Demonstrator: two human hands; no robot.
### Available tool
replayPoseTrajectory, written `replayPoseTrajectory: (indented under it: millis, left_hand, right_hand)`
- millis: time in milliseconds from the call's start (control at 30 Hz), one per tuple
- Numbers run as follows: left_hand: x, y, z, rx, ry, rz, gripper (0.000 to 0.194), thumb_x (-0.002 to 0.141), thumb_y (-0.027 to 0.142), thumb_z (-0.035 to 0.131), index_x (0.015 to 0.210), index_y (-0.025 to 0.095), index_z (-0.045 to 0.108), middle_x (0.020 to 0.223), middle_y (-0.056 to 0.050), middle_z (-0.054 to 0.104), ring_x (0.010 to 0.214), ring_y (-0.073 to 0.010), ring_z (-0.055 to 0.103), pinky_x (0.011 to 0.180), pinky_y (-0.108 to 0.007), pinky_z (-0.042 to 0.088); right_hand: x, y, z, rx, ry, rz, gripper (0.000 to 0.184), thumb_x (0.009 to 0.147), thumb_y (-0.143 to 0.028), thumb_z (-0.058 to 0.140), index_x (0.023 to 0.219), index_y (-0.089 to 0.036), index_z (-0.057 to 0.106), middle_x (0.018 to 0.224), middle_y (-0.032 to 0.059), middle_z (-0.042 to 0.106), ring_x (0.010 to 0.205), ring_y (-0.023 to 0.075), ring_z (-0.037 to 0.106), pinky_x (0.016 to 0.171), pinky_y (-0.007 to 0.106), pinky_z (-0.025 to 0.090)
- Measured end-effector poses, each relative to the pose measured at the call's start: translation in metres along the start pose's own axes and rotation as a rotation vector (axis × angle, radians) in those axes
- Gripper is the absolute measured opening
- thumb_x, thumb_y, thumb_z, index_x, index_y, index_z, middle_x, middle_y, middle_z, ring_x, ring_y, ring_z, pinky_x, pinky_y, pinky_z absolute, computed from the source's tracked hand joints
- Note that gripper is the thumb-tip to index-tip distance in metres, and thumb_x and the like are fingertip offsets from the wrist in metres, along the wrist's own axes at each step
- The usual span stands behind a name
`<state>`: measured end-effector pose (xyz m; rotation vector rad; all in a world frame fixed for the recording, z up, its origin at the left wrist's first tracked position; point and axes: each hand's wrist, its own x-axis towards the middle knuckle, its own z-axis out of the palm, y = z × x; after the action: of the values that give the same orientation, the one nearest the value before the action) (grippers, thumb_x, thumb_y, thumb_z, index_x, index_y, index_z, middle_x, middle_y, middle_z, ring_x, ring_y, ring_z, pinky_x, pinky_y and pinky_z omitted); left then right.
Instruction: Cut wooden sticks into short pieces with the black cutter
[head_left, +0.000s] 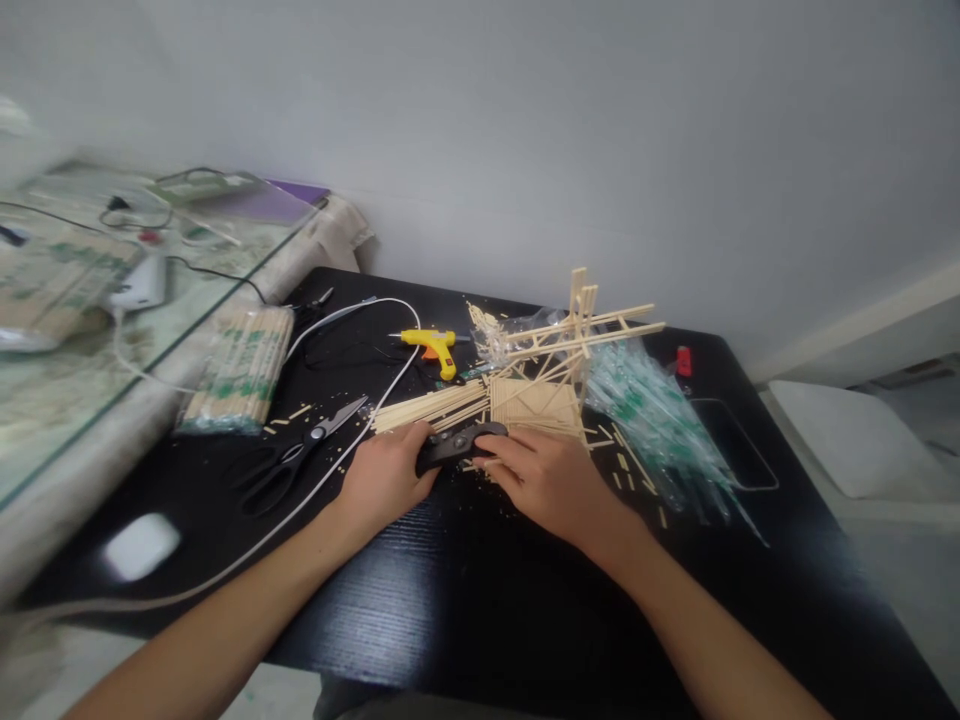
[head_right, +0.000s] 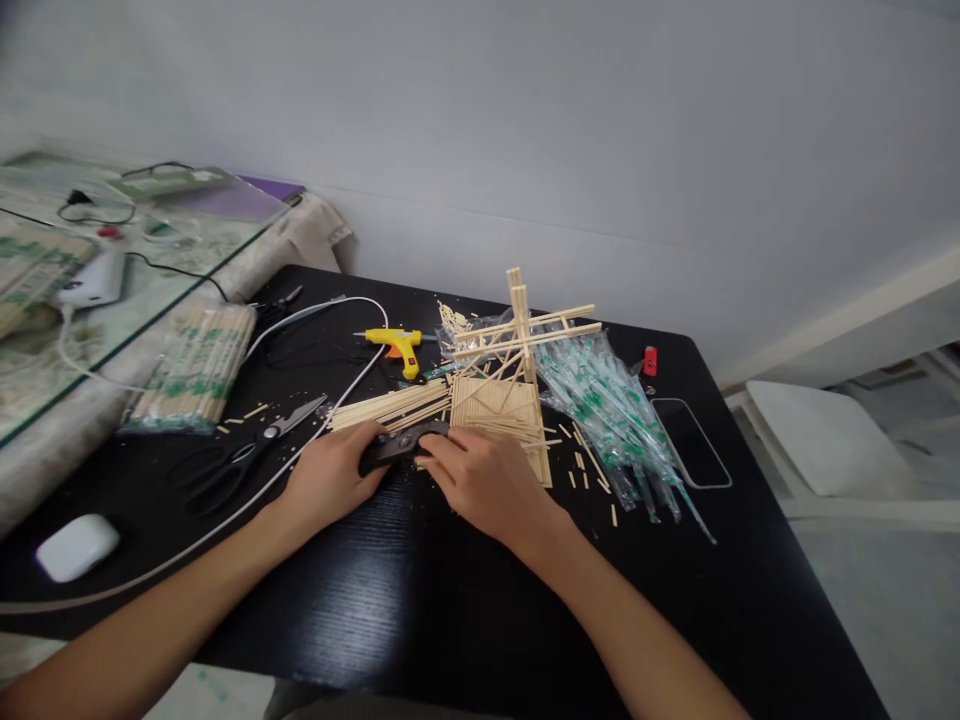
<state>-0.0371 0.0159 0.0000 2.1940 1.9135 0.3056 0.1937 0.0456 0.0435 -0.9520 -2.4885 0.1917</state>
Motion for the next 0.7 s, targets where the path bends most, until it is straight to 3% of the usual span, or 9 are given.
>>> replayPoseTrajectory:
  millis: [233,600,700]
  left_hand:
    - [-0.0003,-0.0017,0.0015,0.013,0.031,0.006,0.022,0.087,0.028,0.061,0.108,0.021,0.063,0.103,-0.008,0.075,0.093,-0.0284,0.071,0.079,-0.035,0.051]
    - [0.0033,0.0003,-0.0013,0.114,0.022,-0.028,0.026,0.089,0.029,0.061,0.112,0.018,0.063,0.107,-0.014,0.072,0.098,-0.033,0.068,0.087,-0.042,0.051]
    - [0.0047,-0.0002,-0.0033,0.117,0.018,-0.051,0.024,0.09,0.028,0.059,0.11,0.016,0.062,0.107,-0.015,0.072,0.098,-0.0338,0.068,0.087,-0.042,0.051]
  right_hand:
    - [0.0011,0.0029,-0.0019,0.032,-0.04,0.07,0.021,0.1,-0.035,0.063,0.111,-0.021,0.073,0.092,0.0064,0.077,0.079,0.0197,0.072,0.074,0.029,0.052]
    - [0.0023,0.0074,0.0065,-0.041,-0.194,0.15,0.024,0.099,-0.028,0.063,0.121,-0.021,0.069,0.095,0.0088,0.077,0.08,0.0231,0.073,0.07,0.032,0.051]
    - [0.0044,0.0068,0.0017,0.022,-0.188,0.168,0.028,0.099,-0.026,0.061,0.126,-0.02,0.068,0.099,0.0097,0.078,0.084,0.024,0.074,0.074,0.034,0.053]
